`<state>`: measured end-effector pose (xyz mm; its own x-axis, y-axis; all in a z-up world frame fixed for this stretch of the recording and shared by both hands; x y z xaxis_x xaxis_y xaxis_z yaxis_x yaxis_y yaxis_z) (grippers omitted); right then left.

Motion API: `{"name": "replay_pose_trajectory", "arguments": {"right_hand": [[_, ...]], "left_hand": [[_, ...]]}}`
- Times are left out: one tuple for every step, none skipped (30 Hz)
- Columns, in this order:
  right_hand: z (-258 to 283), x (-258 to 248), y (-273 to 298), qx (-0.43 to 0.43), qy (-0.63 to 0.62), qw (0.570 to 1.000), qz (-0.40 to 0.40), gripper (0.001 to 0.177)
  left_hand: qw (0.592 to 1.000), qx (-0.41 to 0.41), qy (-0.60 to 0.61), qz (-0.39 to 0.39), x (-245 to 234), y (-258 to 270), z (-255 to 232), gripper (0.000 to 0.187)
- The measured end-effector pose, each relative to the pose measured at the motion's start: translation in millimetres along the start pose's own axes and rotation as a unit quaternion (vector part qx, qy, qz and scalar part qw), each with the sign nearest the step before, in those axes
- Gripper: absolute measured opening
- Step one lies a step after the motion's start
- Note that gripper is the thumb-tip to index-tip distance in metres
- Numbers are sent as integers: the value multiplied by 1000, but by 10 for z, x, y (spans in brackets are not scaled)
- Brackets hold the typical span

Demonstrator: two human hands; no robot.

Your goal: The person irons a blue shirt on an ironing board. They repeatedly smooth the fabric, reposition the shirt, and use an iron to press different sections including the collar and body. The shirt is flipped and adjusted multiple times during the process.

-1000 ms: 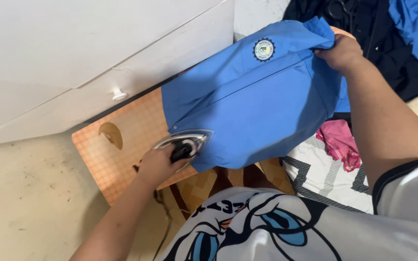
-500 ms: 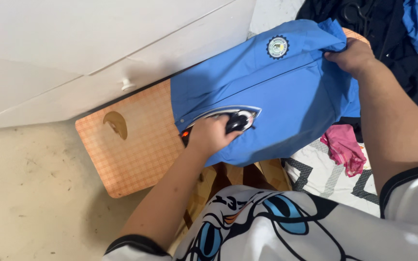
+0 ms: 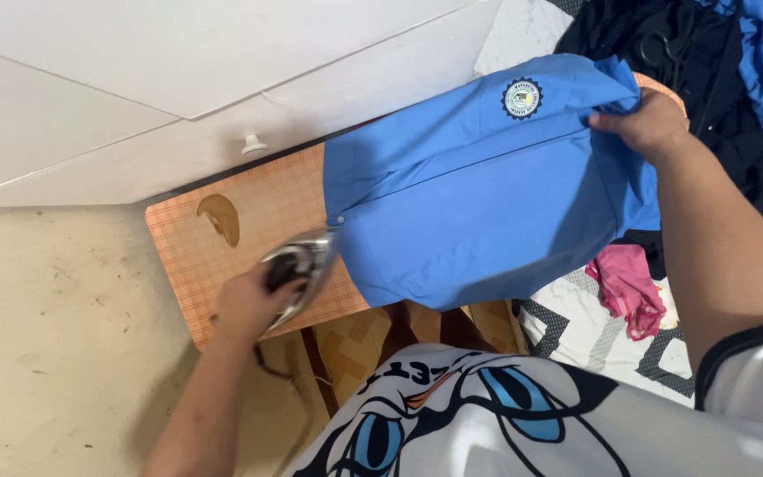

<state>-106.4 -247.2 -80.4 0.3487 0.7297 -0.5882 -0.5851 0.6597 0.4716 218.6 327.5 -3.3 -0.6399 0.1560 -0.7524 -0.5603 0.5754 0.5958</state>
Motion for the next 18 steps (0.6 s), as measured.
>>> {"name": "replay_pose_trajectory", "arguments": {"right_hand": [[36, -12, 15, -1, 25, 1000, -16, 54], [62, -10, 32, -1, 50, 998, -30, 57], [64, -34, 52, 11, 77, 994, -72, 46], [52, -67, 72, 22, 104, 988, -113, 41], [32, -110, 103, 34, 130, 979, -154, 42], [44, -97, 112, 12, 120, 978, -171, 41], [58, -77, 131, -10, 109, 976, -189, 40], [82, -65, 145, -32, 98, 973, -208, 40], [78, -34, 126, -19, 99, 974, -203, 41], [76, -15, 115, -7, 100, 975, -198, 42], [85, 0, 100, 6, 101, 976, -194, 44], [96, -4, 86, 21, 100, 976, -191, 45], [109, -12, 83, 37, 100, 976, -189, 46], [141, 9, 64, 51, 99, 977, -184, 47], [156, -1, 69, 66, 101, 978, -172, 47], [161, -34, 92, 80, 101, 979, -160, 48], [172, -26, 101, 94, 101, 979, -148, 50], [198, -14, 102, 99, 99, 980, -140, 52]], "left_hand": [[998, -38, 40, -25, -60, 50, 190, 57], [993, -76, 80, -48, -104, 99, 366, 56], [986, -92, 113, -85, -171, 133, 490, 55], [976, -108, 146, -123, -224, 161, 579, 54], [963, -124, 179, -161, -254, 191, 638, 53], [961, -134, 176, -164, -255, 202, 668, 52], [960, -145, 174, -167, -267, 197, 694, 50], [958, -154, 172, -172, -281, 188, 713, 48], [956, -158, 184, -163, -279, 183, 731, 48], [955, -162, 195, -154, -278, 179, 739, 49], [953, -165, 207, -146, -262, 186, 743, 49], [950, -164, 217, -154, -250, 198, 741, 48], [947, -163, 226, -163, -226, 218, 742, 47], [943, -163, 234, -173, -208, 265, 763, 47], [936, -143, 239, -216, -204, 331, 752, 45], [927, -121, 241, -261, -185, 399, 738, 44], [916, -99, 241, -305, -182, 479, 745, 43], [889, -52, 288, -351, -177, 581, 767, 40]]}}
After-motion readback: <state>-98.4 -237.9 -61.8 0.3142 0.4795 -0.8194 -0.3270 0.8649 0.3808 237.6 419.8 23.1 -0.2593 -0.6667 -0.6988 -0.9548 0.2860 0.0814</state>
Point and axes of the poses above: each hand's wrist, its own y-axis away from the middle knuckle, its own x-axis out of the palm, z = x × y, the point moved 7 cm from there along -y, towards the middle knuckle, and after that the axes turned 13 degrees about z, right-handed, at the moved point
